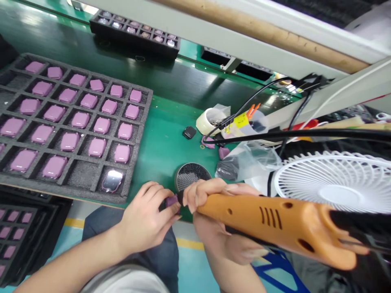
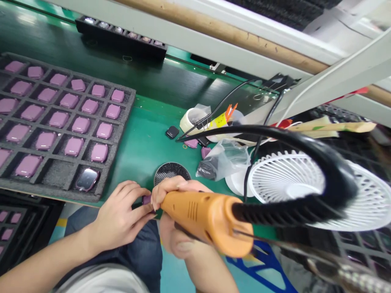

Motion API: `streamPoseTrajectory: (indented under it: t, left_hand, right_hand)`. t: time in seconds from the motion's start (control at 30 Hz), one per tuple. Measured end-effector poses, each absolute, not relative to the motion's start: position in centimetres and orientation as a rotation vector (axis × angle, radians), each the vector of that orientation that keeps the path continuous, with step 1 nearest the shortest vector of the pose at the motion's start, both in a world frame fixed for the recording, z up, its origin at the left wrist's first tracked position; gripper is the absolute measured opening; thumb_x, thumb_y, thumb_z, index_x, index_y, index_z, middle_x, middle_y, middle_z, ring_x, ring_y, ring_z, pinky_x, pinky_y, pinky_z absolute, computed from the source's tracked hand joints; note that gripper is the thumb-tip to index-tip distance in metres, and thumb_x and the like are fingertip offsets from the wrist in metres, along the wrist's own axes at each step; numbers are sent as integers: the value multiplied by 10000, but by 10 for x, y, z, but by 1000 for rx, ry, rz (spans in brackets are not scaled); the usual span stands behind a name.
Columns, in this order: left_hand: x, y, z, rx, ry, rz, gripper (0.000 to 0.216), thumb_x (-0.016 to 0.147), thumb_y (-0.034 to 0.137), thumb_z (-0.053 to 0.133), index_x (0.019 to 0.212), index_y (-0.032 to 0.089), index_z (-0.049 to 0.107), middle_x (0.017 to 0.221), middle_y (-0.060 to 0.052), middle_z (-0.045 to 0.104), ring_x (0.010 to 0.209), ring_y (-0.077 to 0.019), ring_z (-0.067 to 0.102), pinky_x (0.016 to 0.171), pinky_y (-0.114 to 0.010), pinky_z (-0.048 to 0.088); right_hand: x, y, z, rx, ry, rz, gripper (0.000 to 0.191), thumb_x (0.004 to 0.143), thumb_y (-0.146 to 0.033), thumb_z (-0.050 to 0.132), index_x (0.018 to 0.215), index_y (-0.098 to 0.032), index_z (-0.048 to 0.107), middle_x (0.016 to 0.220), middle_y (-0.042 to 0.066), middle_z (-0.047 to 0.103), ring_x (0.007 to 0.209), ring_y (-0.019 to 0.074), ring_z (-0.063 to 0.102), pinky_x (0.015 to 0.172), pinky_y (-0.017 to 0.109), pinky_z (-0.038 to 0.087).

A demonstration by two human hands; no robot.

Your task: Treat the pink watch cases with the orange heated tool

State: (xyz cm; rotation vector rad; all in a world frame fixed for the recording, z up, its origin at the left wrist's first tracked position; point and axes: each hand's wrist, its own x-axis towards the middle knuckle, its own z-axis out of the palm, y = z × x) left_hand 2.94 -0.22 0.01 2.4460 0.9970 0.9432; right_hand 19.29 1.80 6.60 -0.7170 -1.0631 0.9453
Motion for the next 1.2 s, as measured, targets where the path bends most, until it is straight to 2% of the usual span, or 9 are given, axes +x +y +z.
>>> streamPoseTrajectory:
  t: [0.13,0.23,0.33,0.43,0.53,0.63,0.77,0.97,1.2]
  left_hand:
    - [28,-2,1,2467,1032,937,182,1064,310,810,1211,206,779,1202,-113,746,1121,-291,676,1095,-552,604]
    - [25,-2,3,2497,1031,909,296,1056,357,817,1286,181,757,1307,-159,746,1232,-333,679,1184,-615,581]
    - [23,-2,5,2515,928,866,259,1056,222,725,1302,142,734,1455,-173,733,1376,-352,657,1301,-643,501]
    - [23,-2,4,2506,937,866,197,1055,156,683,1246,145,726,1330,-141,763,1278,-320,691,1284,-613,519]
    - [26,-2,3,2496,1029,898,128,1081,232,730,1188,163,717,1173,-115,746,1130,-291,698,1208,-584,583]
    - [27,-3,5,2495,1030,890,126,1091,241,700,1192,167,713,1216,-140,744,1158,-306,705,1203,-604,594]
    - [24,-3,7,2453,958,879,193,1075,161,627,1243,160,722,1288,-154,762,1214,-312,714,1241,-610,575]
    - [24,-3,0,2471,991,989,209,1079,150,712,1278,187,763,1236,-119,787,1161,-270,713,1187,-561,613]
    - [26,-2,-1,2490,992,1004,175,1086,206,768,1261,201,774,1207,-92,794,1107,-253,705,1164,-561,620]
  right_hand:
    - [211,18,72,-727,-1042,958,527,994,-816,720,1276,-374,775,858,-24,710,585,182,612,562,370,572]
    - [223,20,70,-785,-986,851,522,1018,-830,662,1266,-382,762,868,-20,707,576,190,593,562,380,566]
    - [228,26,64,-788,-943,787,524,1002,-820,678,1235,-355,746,830,-24,700,536,182,559,519,352,533]
    - [226,31,60,-784,-931,790,492,973,-779,741,1208,-347,733,807,-29,700,519,175,546,503,338,527]
    - [223,31,62,-786,-930,805,504,954,-781,770,1203,-345,727,810,-24,703,527,178,557,507,351,544]
    - [221,30,63,-802,-934,802,518,953,-806,749,1196,-350,711,801,-29,703,507,177,544,496,352,534]
    - [220,31,61,-825,-946,789,546,939,-844,733,1179,-355,695,785,-44,698,486,173,542,475,341,525]
    - [222,30,61,-805,-960,804,521,956,-826,742,1198,-365,730,799,-42,710,504,171,562,494,339,541]
    - [218,8,83,-840,-967,864,528,1048,-835,608,1277,-390,774,863,-7,720,637,212,617,596,410,582]
